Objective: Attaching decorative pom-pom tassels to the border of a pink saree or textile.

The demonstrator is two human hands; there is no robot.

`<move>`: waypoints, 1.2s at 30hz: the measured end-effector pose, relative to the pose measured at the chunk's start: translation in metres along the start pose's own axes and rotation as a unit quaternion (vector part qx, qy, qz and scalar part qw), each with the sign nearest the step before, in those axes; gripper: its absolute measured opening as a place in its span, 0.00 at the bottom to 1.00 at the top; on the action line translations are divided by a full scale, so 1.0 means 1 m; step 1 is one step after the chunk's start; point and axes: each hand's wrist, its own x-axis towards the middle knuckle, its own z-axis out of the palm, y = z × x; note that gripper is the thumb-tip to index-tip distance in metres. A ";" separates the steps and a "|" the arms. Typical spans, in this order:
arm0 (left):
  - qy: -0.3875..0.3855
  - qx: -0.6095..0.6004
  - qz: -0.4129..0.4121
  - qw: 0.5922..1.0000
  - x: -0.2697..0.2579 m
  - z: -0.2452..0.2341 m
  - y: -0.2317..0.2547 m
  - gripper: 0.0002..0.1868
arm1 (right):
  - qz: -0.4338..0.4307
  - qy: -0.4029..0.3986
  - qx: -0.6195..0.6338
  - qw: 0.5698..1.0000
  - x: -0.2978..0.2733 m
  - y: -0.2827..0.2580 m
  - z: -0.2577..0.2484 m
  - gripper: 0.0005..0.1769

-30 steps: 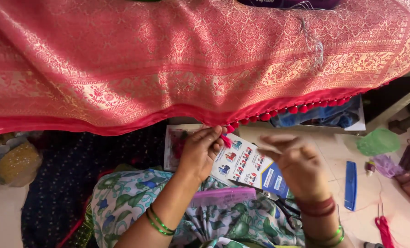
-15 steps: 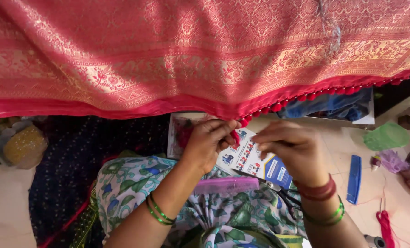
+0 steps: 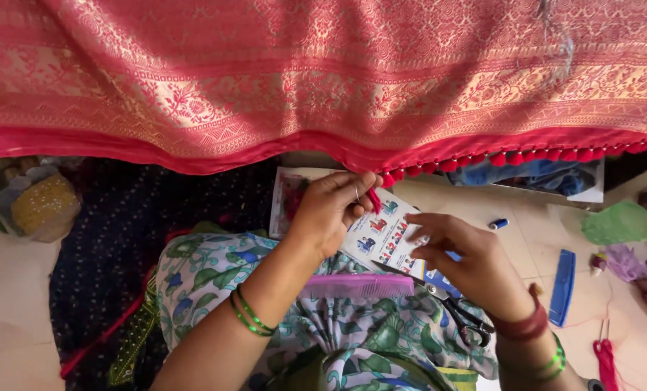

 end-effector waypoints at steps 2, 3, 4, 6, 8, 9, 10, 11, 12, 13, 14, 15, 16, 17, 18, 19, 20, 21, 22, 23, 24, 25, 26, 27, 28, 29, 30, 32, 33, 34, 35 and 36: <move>0.006 -0.007 -0.007 1.000 0.003 0.000 0.003 0.10 | 0.026 0.050 0.043 0.997 -0.016 0.022 -0.003 0.17; 0.004 -0.006 -0.008 1.000 0.004 -0.001 0.003 0.10 | 0.027 0.052 0.043 0.997 -0.020 0.023 -0.004 0.17; 0.003 -0.012 -0.005 1.000 0.004 -0.001 0.003 0.10 | 0.031 0.070 0.027 0.997 -0.024 0.023 -0.006 0.13; 0.001 -0.016 -0.003 1.000 0.005 0.000 0.004 0.10 | 0.036 0.090 0.010 0.995 -0.032 0.030 -0.010 0.10; 0.005 -0.023 -0.007 1.000 0.003 0.002 0.005 0.10 | 0.025 0.087 0.053 0.994 -0.037 0.041 -0.014 0.09; 0.006 -0.024 -0.007 1.000 0.003 0.001 0.005 0.10 | 0.025 0.086 0.053 0.995 -0.038 0.044 -0.014 0.09; 0.005 -0.020 -0.003 1.000 0.003 0.001 0.004 0.10 | 0.003 0.082 0.065 0.995 -0.040 0.046 -0.015 0.09; 0.004 -0.017 0.001 1.000 0.004 0.001 0.004 0.10 | -0.019 0.079 0.076 0.994 -0.041 0.048 -0.016 0.09; 0.005 -0.017 0.002 1.000 0.003 0.001 0.004 0.10 | -0.020 0.078 0.076 0.994 -0.040 0.043 -0.017 0.09; -0.003 -0.010 0.009 1.000 0.003 0.001 0.005 0.10 | 0.052 0.083 0.136 0.986 -0.040 0.038 -0.018 0.11; -0.011 -0.003 0.017 1.000 0.003 0.002 0.006 0.11 | 0.122 0.088 0.194 0.969 -0.040 0.034 -0.019 0.13; -0.013 -0.002 0.017 1.000 0.001 0.000 0.006 0.11 | 0.121 0.091 0.193 0.969 -0.041 0.043 -0.020 0.13; -0.007 0.030 0.023 0.999 -0.001 -0.001 0.006 0.10 | 0.094 0.089 0.230 0.965 -0.043 0.052 -0.021 0.11; -0.007 0.064 0.029 0.998 0.000 0.001 0.005 0.10 | 0.065 0.093 0.263 0.958 -0.045 0.060 -0.025 0.10; -0.016 0.065 0.028 0.997 -0.003 0.003 0.009 0.10 | 0.063 0.100 0.259 0.959 -0.039 0.051 -0.026 0.10; -0.005 0.124 0.048 0.991 -0.005 0.005 0.011 0.10 | 0.065 0.102 0.194 0.974 -0.034 0.041 -0.028 0.10; 0.005 0.183 0.068 0.981 -0.007 0.007 0.014 0.10 | 0.068 0.103 0.128 0.984 -0.028 0.032 -0.030 0.11; -0.002 0.184 0.068 0.981 -0.008 0.008 0.016 0.10 | 0.068 0.109 0.125 0.984 -0.016 0.007 -0.034 0.11; 0.004 0.234 0.071 0.970 -0.009 0.008 0.018 0.10 | -0.048 0.080 -0.036 0.995 -0.003 -0.018 -0.037 0.14; 0.013 0.283 0.076 0.956 -0.012 0.008 0.021 0.11 | -0.161 0.044 -0.195 0.967 0.010 -0.042 -0.039 0.18; 0.009 0.284 0.076 0.956 -0.013 0.010 0.024 0.11 | -0.161 0.047 -0.197 0.966 0.016 -0.042 -0.042 0.18; 0.009 0.323 0.074 0.944 -0.014 0.013 0.028 0.11 | -0.173 0.024 -0.221 0.959 0.022 -0.043 -0.045 0.16; 0.008 0.360 0.071 0.930 -0.015 0.015 0.032 0.12 | -0.186 0.001 -0.245 0.951 0.028 -0.043 -0.047 0.15; 0.006 0.360 0.072 0.930 -0.016 0.015 0.034 0.12 | -0.186 0.003 -0.247 0.951 0.036 -0.043 -0.049 0.15; -0.021 0.354 0.052 0.934 -0.016 0.014 0.036 0.10 | -0.187 0.016 -0.238 0.953 0.044 -0.044 -0.051 0.11; -0.048 0.347 0.030 0.936 -0.017 0.013 0.039 0.08 | -0.188 0.029 -0.227 0.955 0.052 -0.044 -0.052 0.07; -0.049 0.347 0.031 0.936 -0.018 0.016 0.042 0.08 | -0.187 0.030 -0.228 0.955 0.061 -0.047 -0.052 0.07; -0.091 0.320 0.004 0.943 -0.020 0.019 0.050 0.06 | -0.208 0.039 -0.205 0.956 0.080 -0.051 -0.049 0.08; -0.090 0.321 0.005 0.943 -0.020 0.019 0.050 0.06 | -0.209 0.040 -0.205 0.955 0.087 -0.053 -0.046 0.08; -0.081 0.352 0.033 0.932 -0.020 0.019 0.051 0.07 | -0.225 0.031 -0.200 0.953 0.093 -0.056 -0.044 0.08; -0.071 0.382 0.062 0.919 -0.019 0.019 0.051 0.09 | -0.241 0.021 -0.195 0.951 0.100 -0.058 -0.041 0.09; -0.070 0.383 0.063 0.919 -0.016 0.012 0.047 0.09 | -0.242 0.021 -0.194 0.950 0.105 -0.063 -0.039 0.09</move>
